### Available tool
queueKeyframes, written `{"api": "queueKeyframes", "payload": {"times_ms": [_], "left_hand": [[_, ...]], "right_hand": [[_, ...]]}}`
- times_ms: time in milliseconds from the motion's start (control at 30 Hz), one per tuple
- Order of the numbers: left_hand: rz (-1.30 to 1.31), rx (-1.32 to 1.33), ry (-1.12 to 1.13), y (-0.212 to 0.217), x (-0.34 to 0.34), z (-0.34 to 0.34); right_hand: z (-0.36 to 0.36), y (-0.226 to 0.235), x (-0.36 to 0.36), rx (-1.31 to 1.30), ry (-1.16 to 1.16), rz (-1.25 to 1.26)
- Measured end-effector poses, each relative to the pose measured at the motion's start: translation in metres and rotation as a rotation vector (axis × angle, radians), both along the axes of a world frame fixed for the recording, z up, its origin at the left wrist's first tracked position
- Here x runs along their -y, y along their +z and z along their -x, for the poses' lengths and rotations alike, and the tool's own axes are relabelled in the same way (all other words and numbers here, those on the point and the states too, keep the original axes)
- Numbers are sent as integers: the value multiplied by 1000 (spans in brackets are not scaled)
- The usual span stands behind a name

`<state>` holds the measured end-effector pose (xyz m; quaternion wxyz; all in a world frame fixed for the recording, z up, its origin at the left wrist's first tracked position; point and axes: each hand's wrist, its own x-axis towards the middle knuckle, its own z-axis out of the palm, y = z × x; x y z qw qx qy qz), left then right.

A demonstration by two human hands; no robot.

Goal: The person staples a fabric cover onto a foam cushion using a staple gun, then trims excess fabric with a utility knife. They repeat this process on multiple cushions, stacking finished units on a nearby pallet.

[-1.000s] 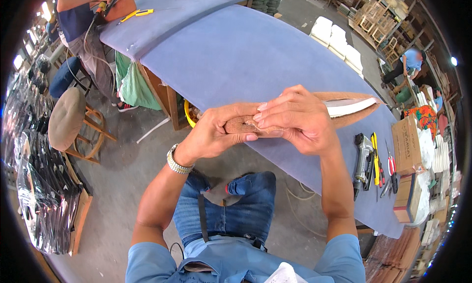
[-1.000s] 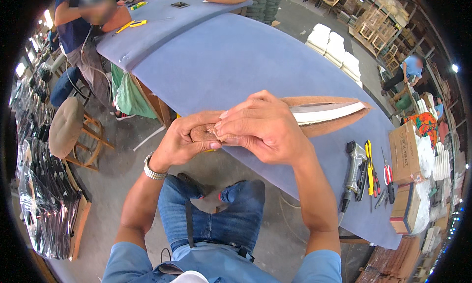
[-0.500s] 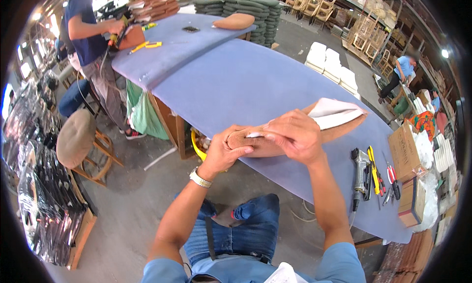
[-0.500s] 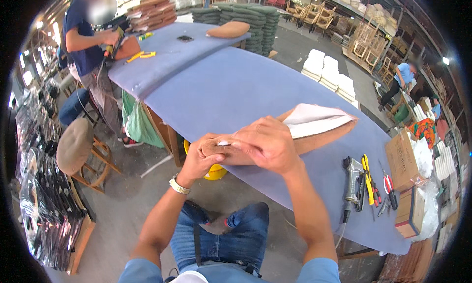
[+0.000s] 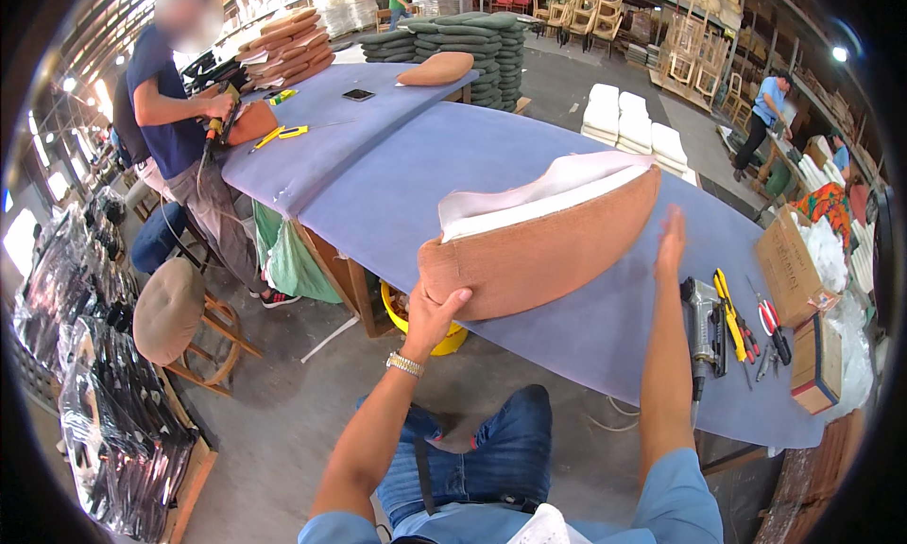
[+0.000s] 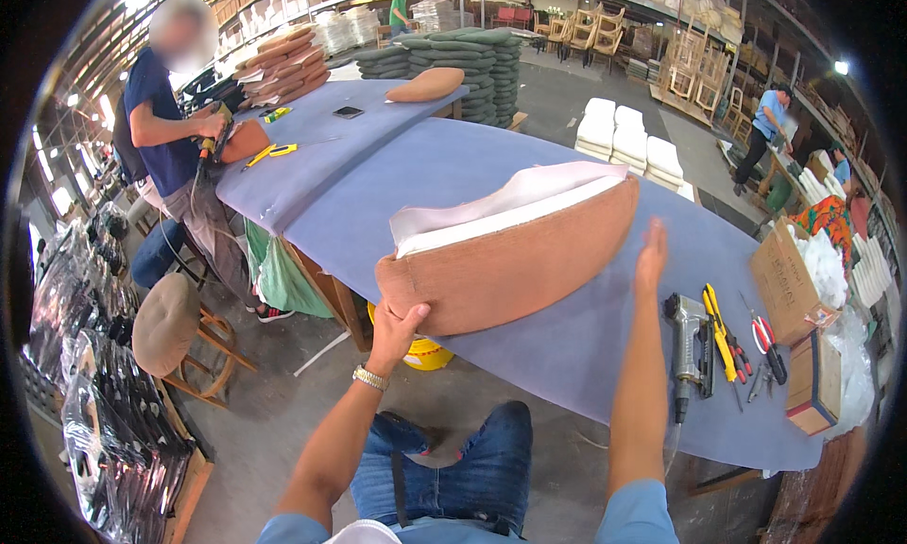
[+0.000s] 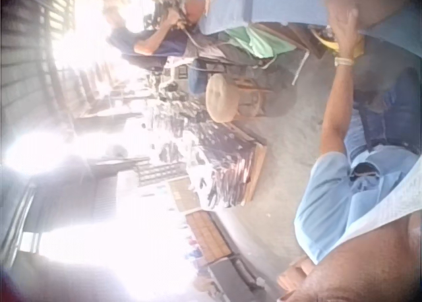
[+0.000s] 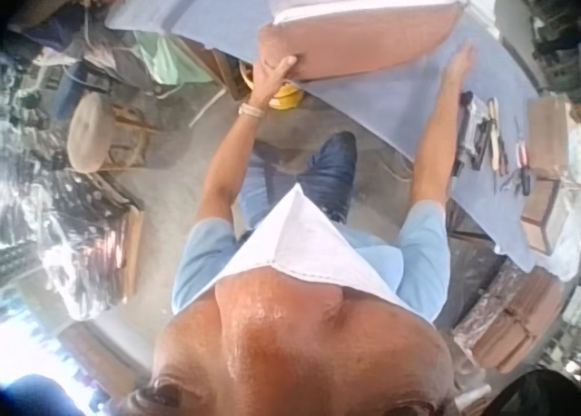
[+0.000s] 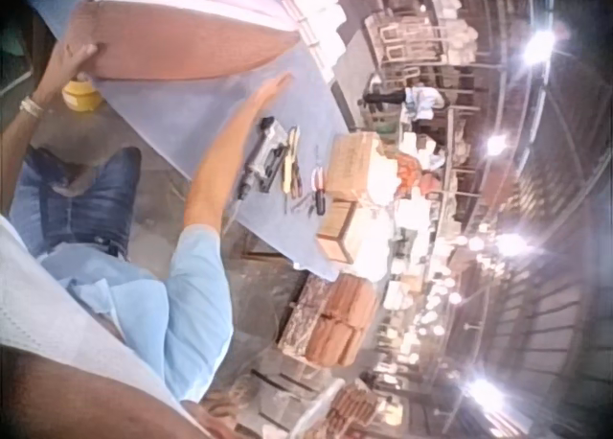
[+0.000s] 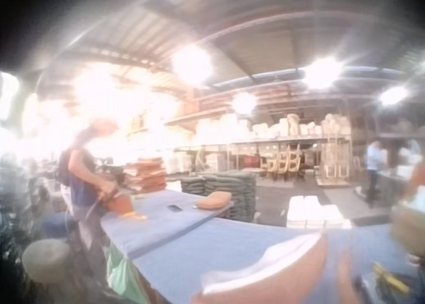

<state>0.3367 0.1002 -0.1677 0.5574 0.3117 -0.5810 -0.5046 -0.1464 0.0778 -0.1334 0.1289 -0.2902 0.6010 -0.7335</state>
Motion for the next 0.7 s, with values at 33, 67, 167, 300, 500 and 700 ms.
{"api": "queueKeyframes", "payload": {"times_ms": [33,67,167,300,500,700], "left_hand": [[-1,53,23,-8,2,3],[-1,106,43,-14,3,7],[-49,34,71,-20,-1,3],[-155,-16,116,-35,12,-14],[-363,-122,160,-33,-18,-15],[-272,166,165,43,-70,-23]], "right_hand": [[2,-24,13,40,32,9],[0,-47,26,79,62,19],[-40,-63,50,90,111,44],[-41,-46,22,325,307,212],[-68,-24,-3,54,276,27],[-75,-23,-52,-215,243,-69]]}}
